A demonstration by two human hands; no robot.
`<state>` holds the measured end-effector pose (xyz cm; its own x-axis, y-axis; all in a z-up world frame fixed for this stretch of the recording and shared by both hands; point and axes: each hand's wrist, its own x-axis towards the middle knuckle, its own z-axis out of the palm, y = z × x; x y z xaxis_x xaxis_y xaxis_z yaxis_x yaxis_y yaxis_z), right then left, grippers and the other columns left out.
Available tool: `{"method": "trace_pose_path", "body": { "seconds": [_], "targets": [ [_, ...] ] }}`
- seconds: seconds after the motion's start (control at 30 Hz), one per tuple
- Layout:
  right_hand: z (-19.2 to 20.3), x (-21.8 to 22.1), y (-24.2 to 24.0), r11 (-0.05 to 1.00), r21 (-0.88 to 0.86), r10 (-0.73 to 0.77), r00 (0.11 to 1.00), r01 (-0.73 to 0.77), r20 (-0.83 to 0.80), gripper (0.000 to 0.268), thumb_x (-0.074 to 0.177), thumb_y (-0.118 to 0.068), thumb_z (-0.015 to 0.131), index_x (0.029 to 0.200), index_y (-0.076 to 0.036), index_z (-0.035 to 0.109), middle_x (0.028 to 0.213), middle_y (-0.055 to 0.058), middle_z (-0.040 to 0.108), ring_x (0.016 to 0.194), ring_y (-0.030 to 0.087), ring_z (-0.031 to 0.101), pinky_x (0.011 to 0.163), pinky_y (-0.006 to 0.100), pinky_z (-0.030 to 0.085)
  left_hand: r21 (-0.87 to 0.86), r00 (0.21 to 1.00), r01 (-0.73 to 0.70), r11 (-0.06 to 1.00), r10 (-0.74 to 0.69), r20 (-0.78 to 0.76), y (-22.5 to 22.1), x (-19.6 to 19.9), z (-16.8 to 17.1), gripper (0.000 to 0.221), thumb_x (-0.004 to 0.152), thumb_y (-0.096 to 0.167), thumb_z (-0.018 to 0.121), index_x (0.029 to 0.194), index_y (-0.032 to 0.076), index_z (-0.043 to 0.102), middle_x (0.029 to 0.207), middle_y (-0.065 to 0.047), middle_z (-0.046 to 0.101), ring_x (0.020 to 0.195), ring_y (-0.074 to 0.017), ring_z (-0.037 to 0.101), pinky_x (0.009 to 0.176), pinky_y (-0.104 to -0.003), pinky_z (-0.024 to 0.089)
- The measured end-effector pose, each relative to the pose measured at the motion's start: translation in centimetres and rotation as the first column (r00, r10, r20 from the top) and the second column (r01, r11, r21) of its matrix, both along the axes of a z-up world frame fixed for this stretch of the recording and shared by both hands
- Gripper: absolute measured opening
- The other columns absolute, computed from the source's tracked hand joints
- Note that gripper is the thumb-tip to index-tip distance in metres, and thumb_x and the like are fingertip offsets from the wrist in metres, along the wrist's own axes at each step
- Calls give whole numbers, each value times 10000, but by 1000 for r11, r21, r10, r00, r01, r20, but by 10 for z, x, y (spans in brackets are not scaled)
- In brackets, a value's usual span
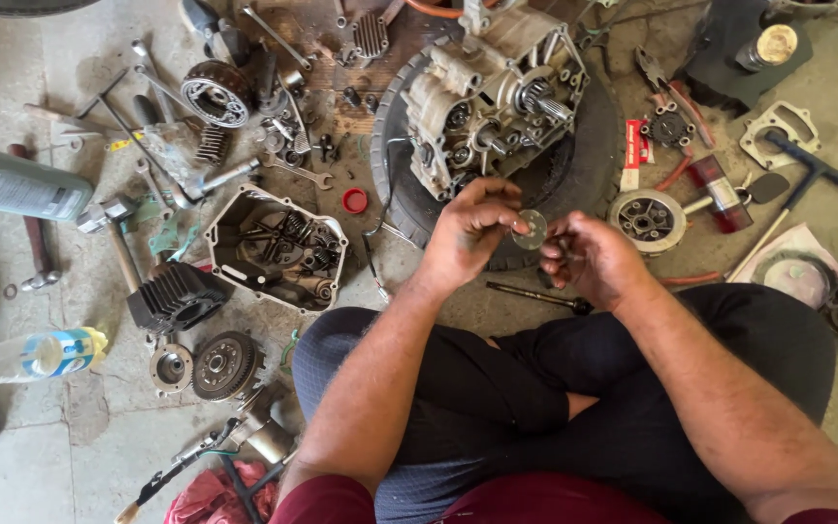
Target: Inspecting, cleaning, and assembling internal motorcycle engine components.
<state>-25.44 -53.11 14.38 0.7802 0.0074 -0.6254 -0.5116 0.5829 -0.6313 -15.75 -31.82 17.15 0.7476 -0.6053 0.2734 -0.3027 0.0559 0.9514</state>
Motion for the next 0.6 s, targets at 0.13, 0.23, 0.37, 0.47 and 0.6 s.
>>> {"method": "trace_pose_path", "body": {
  "seconds": [0.13,0.23,0.37,0.47,0.6],
  "targets": [
    [-12,-7,-2,998,9,58,988,-60,145,180,959,-202,631,977,-23,631,862,80,666,684,154,575,550,313,438,22,998,-8,1000,7,66,-4,-3,-6,298,812,-207,644,944,40,746,1122,-69,658,1035,-172,696,869,-286,594],
    [-16,-9,-2,998,-6,63,968,-64,244,100,948,-88,704,985,-11,653,824,49,628,660,116,539,544,263,419,43,999,-9,999,8,32,-5,-3,-12,293,820,-209,617,935,34,735,1082,-56,681,989,-155,709,837,-281,588],
    [-9,-8,1,994,-104,11,961,18,277,95,937,-94,708,946,-7,669,752,32,616,618,107,537,510,249,412,-45,991,29,999,-35,-127,-7,-2,-36,320,846,-211,556,1028,20,680,1086,-69,689,986,-156,696,848,-279,579],
    [-8,-7,1,983,-175,0,960,51,278,104,939,-108,715,942,-14,672,728,20,612,595,99,535,504,241,412,-150,933,40,988,-91,-347,-5,4,-46,349,870,-179,548,1139,33,620,1104,-79,686,988,-155,696,859,-280,596],
    [-9,-7,2,960,-278,47,951,42,304,120,950,-116,726,928,-12,669,715,6,620,576,77,546,501,224,425,-72,839,62,995,-91,-536,-6,3,-20,409,880,-69,707,1240,68,569,1086,-84,676,950,-137,692,811,-260,616]
  ]
}}
